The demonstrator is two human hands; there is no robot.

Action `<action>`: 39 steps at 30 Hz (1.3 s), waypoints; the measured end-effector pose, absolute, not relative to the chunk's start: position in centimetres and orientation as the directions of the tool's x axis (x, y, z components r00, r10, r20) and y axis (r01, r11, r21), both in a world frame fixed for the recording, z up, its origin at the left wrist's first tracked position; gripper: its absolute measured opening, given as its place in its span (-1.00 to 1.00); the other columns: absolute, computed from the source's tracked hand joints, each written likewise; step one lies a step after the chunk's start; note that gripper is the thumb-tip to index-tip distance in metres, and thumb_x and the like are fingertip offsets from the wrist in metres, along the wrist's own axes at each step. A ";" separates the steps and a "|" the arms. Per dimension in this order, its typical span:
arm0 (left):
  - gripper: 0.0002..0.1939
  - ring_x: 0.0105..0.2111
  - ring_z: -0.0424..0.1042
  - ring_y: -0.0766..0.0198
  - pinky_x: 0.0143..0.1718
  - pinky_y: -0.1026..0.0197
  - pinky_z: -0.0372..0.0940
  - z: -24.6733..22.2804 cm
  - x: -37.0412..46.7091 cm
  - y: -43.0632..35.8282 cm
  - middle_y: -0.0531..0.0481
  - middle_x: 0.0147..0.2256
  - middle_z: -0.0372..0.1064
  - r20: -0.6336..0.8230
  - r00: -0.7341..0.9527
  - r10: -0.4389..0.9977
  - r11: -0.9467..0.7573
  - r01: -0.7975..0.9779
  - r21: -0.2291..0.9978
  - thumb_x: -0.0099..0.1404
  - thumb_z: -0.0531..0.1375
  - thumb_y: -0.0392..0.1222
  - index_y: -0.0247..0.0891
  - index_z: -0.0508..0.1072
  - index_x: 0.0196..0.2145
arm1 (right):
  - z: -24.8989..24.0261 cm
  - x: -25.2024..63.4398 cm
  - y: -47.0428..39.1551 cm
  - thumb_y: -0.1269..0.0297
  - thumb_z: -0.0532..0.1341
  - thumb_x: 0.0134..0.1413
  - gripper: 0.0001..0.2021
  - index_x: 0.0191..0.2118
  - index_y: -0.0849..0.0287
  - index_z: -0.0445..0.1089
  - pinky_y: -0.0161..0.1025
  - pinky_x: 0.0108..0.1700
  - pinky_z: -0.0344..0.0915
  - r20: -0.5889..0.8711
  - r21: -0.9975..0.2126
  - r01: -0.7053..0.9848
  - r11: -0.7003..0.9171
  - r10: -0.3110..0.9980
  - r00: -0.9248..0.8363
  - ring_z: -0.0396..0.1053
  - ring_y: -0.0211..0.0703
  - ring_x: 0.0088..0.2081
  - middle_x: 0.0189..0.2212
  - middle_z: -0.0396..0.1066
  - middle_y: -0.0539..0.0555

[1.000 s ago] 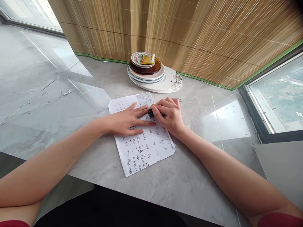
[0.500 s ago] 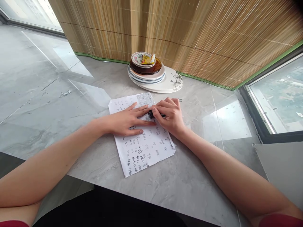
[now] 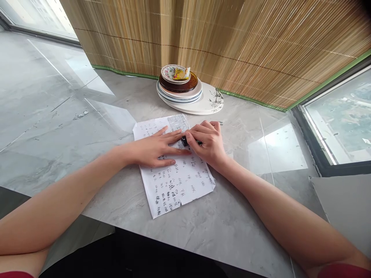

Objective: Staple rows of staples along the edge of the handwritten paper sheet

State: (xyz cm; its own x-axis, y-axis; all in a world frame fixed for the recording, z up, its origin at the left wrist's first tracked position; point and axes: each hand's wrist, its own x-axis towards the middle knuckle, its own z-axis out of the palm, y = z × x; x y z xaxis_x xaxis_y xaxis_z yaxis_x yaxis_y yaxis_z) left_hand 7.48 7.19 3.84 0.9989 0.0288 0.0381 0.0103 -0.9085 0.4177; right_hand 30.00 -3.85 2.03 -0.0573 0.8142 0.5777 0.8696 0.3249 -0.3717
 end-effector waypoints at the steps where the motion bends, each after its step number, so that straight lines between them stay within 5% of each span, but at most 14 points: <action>1: -0.49 0.53 -0.09 -0.14 0.50 -0.37 -0.22 3.8 7.5 7.2 0.00 0.51 0.02 0.033 0.999 0.025 -0.911 0.009 0.412 0.50 0.24 -0.04 0.22 0.40 0.36 | 2.0 30.0 -3.8 0.19 0.10 0.52 -0.61 -0.35 0.01 0.57 0.04 0.06 0.07 0.582 -0.366 0.871 0.328 0.811 -0.061 0.34 -0.09 -0.25 -0.36 0.56 -0.01; 12: -0.45 0.55 -0.21 -0.14 0.52 -0.33 -0.32 3.9 7.5 7.1 0.05 0.56 -0.16 -0.030 1.000 0.006 -0.932 0.017 0.363 0.56 0.17 -0.02 0.22 0.28 0.44 | 2.3 29.8 -4.0 0.20 0.09 0.53 -0.59 -0.34 0.04 0.58 0.02 0.07 0.07 0.558 -0.324 0.902 0.286 0.828 -0.062 0.36 -0.12 -0.24 -0.35 0.57 -0.01; 39: -0.43 0.56 -0.26 -0.15 0.52 -0.36 -0.34 4.1 7.6 6.9 0.06 0.57 -0.24 -0.051 0.999 0.009 -0.926 0.027 0.377 0.56 0.17 0.00 0.21 0.26 0.45 | 2.3 29.8 -4.0 0.21 0.09 0.51 -0.59 -0.38 0.04 0.57 0.00 0.08 0.08 0.551 -0.360 0.888 0.287 0.833 -0.047 0.34 -0.13 -0.25 -0.36 0.56 -0.02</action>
